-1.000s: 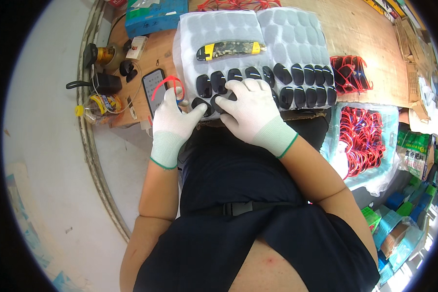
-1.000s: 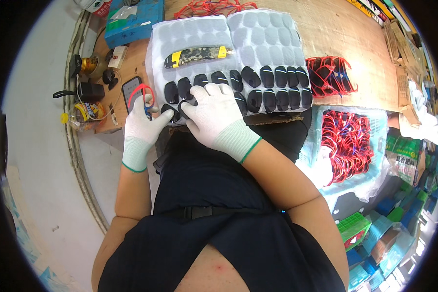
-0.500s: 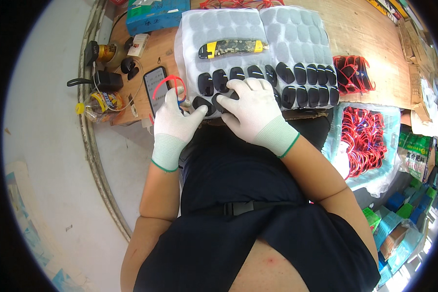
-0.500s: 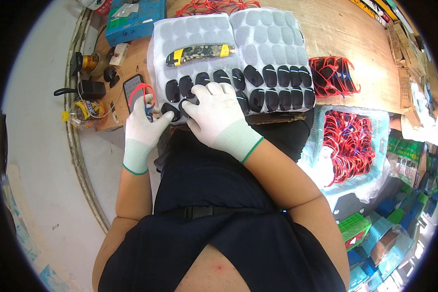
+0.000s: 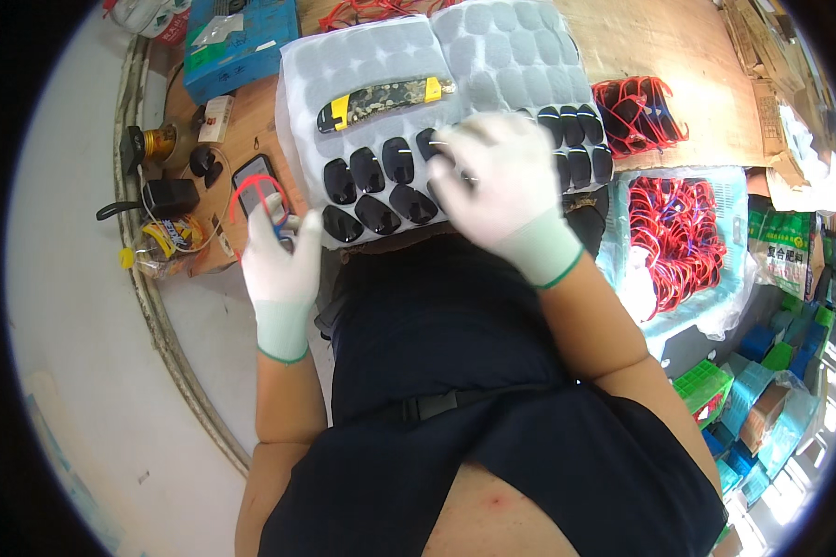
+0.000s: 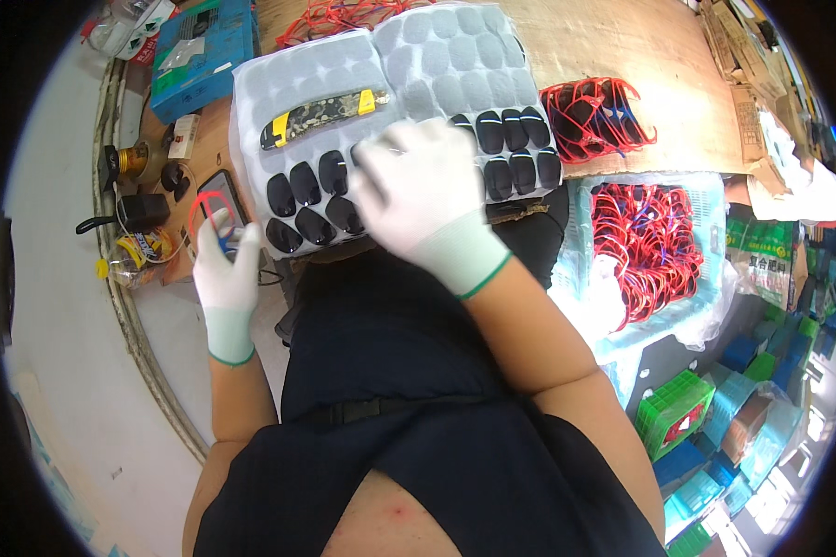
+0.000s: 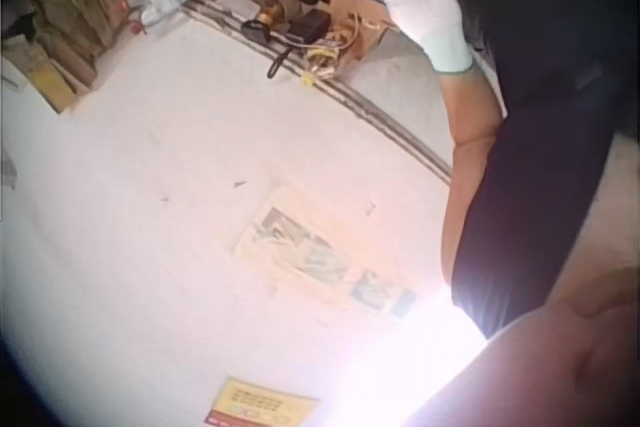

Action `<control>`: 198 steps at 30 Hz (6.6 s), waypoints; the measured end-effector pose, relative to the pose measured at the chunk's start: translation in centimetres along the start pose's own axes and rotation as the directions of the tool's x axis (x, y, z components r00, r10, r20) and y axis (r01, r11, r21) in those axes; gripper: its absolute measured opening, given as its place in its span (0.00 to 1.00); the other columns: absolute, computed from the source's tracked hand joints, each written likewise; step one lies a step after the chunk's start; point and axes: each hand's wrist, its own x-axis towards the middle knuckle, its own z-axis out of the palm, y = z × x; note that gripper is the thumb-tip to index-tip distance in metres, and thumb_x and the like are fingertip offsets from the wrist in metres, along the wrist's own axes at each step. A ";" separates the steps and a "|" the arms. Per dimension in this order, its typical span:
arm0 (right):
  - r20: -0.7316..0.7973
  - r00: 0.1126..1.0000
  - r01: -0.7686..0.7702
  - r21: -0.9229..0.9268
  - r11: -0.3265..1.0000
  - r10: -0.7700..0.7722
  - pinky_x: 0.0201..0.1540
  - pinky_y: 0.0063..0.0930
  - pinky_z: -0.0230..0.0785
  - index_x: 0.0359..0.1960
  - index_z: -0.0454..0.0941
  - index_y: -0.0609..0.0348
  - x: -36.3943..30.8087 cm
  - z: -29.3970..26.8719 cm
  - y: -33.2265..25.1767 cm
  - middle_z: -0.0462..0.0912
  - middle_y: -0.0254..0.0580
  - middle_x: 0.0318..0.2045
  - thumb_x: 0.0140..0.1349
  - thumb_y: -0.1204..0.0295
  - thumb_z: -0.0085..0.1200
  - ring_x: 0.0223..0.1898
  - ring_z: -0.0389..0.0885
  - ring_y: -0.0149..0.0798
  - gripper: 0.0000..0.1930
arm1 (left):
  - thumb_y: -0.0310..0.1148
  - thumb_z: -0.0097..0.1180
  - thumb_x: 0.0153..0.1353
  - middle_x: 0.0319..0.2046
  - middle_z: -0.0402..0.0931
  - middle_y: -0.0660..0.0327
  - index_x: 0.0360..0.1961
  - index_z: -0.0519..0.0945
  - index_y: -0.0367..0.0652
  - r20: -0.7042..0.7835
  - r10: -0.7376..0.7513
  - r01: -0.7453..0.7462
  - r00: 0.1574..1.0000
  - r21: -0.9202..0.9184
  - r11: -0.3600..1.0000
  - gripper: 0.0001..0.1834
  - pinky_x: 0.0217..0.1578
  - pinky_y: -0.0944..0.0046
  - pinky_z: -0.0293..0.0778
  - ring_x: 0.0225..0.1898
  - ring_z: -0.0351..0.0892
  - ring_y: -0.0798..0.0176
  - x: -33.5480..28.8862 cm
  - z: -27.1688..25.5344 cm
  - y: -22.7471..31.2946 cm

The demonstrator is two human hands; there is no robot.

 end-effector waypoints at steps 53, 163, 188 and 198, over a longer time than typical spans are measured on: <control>0.578 0.814 -0.501 0.750 -0.431 0.060 0.40 0.27 0.70 0.40 0.78 0.71 -6.7 -11.4 1.9 0.81 0.42 0.32 0.61 0.67 0.63 0.33 0.79 0.33 0.16 | 0.27 0.58 0.66 0.39 0.82 0.52 0.54 0.77 0.40 0.604 0.763 -0.668 0.230 -0.472 0.575 0.15 0.39 0.55 0.82 0.38 0.86 0.46 -6.4 -0.5 17.0; 0.037 0.943 -0.147 0.939 0.312 0.332 0.55 0.34 0.76 0.66 0.56 0.61 -9.3 -10.4 0.2 0.76 0.60 0.61 0.61 0.93 0.48 0.48 0.85 0.39 0.32 | 0.45 0.65 0.58 0.42 0.83 0.44 0.44 0.76 0.37 0.480 0.296 -0.500 0.826 0.381 0.778 0.23 0.50 0.46 0.78 0.48 0.83 0.40 3.5 10.6 14.8; 0.494 0.860 -0.508 0.805 0.308 0.126 0.41 0.31 0.76 0.43 0.80 0.65 -5.4 -9.8 -2.0 0.83 0.45 0.31 0.69 0.78 0.47 0.33 0.84 0.40 0.09 | 0.30 0.59 0.70 0.37 0.82 0.55 0.51 0.78 0.33 0.628 0.568 0.675 0.531 -0.719 0.163 0.13 0.31 0.71 0.75 0.29 0.78 0.70 -3.2 3.9 9.5; 0.434 0.877 -0.476 0.846 0.242 0.209 0.33 0.29 0.71 0.39 0.78 0.67 -5.9 -8.6 -3.2 0.79 0.42 0.26 0.70 0.77 0.45 0.28 0.81 0.36 0.08 | 0.31 0.60 0.69 0.37 0.82 0.58 0.47 0.80 0.35 0.574 0.558 0.549 0.599 -0.802 0.236 0.11 0.31 0.70 0.74 0.30 0.78 0.70 -3.7 2.7 10.1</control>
